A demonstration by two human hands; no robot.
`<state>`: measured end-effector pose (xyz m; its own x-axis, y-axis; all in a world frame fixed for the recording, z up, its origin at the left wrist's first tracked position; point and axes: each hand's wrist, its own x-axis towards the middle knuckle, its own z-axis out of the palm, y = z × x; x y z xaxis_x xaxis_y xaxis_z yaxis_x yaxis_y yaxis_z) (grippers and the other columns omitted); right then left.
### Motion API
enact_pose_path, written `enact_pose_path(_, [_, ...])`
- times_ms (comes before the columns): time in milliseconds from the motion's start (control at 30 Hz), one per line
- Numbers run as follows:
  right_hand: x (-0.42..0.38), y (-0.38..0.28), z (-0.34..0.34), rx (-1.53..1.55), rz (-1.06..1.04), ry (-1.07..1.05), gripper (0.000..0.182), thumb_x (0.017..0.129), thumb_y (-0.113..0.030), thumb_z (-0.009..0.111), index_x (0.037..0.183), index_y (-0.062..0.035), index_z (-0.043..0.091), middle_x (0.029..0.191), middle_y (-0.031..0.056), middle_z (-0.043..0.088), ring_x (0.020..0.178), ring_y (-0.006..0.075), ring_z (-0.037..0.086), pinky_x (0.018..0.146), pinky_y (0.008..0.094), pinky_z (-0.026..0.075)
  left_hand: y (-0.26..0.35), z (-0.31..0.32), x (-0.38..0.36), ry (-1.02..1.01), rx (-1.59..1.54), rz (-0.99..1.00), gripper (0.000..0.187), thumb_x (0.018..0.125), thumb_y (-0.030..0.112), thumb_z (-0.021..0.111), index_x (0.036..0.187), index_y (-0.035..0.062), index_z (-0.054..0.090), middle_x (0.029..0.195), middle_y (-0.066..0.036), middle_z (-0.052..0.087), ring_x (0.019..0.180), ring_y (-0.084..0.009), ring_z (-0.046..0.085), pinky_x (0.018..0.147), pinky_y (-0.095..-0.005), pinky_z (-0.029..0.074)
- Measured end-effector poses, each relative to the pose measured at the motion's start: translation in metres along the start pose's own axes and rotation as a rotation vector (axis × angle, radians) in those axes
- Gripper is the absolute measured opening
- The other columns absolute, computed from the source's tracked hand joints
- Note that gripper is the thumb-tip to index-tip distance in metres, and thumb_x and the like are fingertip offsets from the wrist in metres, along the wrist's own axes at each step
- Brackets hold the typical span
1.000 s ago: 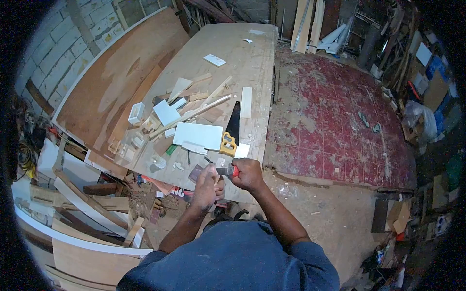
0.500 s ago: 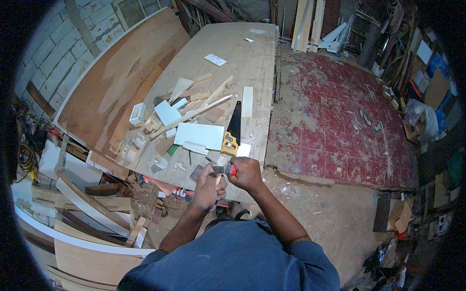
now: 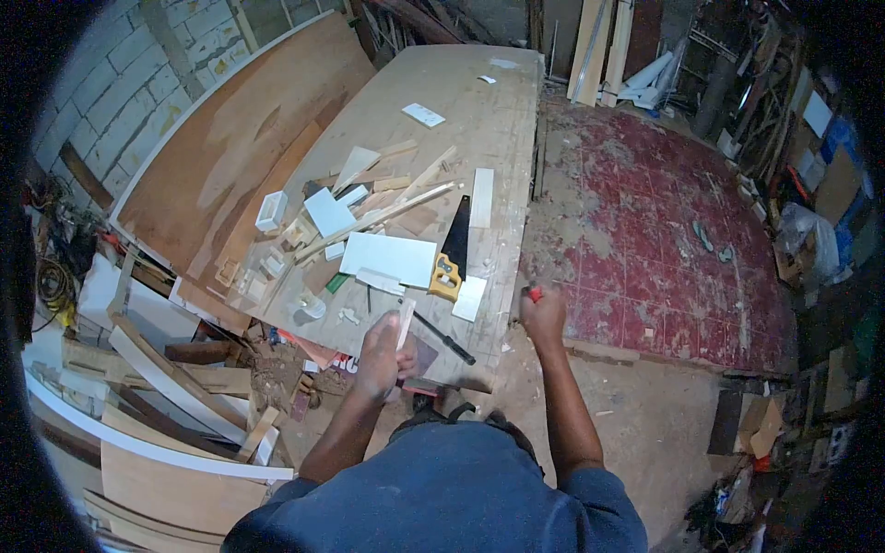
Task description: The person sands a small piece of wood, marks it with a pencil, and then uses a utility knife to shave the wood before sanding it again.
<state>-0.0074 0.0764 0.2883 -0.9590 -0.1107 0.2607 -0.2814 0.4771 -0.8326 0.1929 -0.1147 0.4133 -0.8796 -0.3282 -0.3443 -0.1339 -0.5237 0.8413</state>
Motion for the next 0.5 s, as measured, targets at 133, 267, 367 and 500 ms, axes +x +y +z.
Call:
enact_pose_path(133, [-0.042,-0.084,-0.012,0.013,-0.172,-0.18,0.024,0.081,-0.027,0.063,0.091,-0.0056,0.059,0.067,0.0168,0.059,0.062,0.0369,0.059,0.056,0.0451,0.045,-0.011,-0.007,0.024,-0.045,0.039,0.006,0.03,0.102,0.04,0.036,0.09,0.0124,0.041,0.057,0.002,0.034,0.042,-0.0063,0.028,0.037,-0.0226,0.027])
enact_pose_path(267, [-0.057,-0.095,0.006,0.01,-0.486,-0.261,0.034,0.08,-0.039,0.064,0.082,-0.0068,0.055,0.063,0.015,0.056,0.059,0.035,0.06,0.054,0.0444,0.045,-0.011,0.002,0.025,-0.045,0.041,-0.063,0.028,0.102,0.036,0.034,0.09,0.012,0.041,0.057,0.001,0.034,0.042,-0.0066,0.028,0.037,-0.0228,0.026])
enact_pose_path(367, [-0.055,-0.103,0.013,-0.021,-0.596,-0.27,0.042,0.08,-0.047,0.064,0.073,-0.0071,0.052,0.057,0.014,0.054,0.054,0.0333,0.058,0.05,0.0433,0.044,-0.012,0.0,0.025,-0.159,0.03,-0.092,0.024,0.102,0.029,0.032,0.098,0.0097,0.046,0.056,0.002,0.034,0.042,-0.0071,0.029,0.037,-0.0231,0.026])
enact_pose_path(500, [-0.051,-0.112,0.009,-0.049,-0.599,-0.269,0.047,0.079,-0.052,0.064,0.07,-0.0075,0.052,0.056,0.0131,0.054,0.053,0.0316,0.058,0.049,0.0422,0.044,-0.007,0.006,0.017,-0.154,0.05,-0.07,0.024,0.101,0.027,0.031,0.1,0.0093,0.047,0.055,0.002,0.034,0.042,-0.0071,0.029,0.037,-0.0232,0.026])
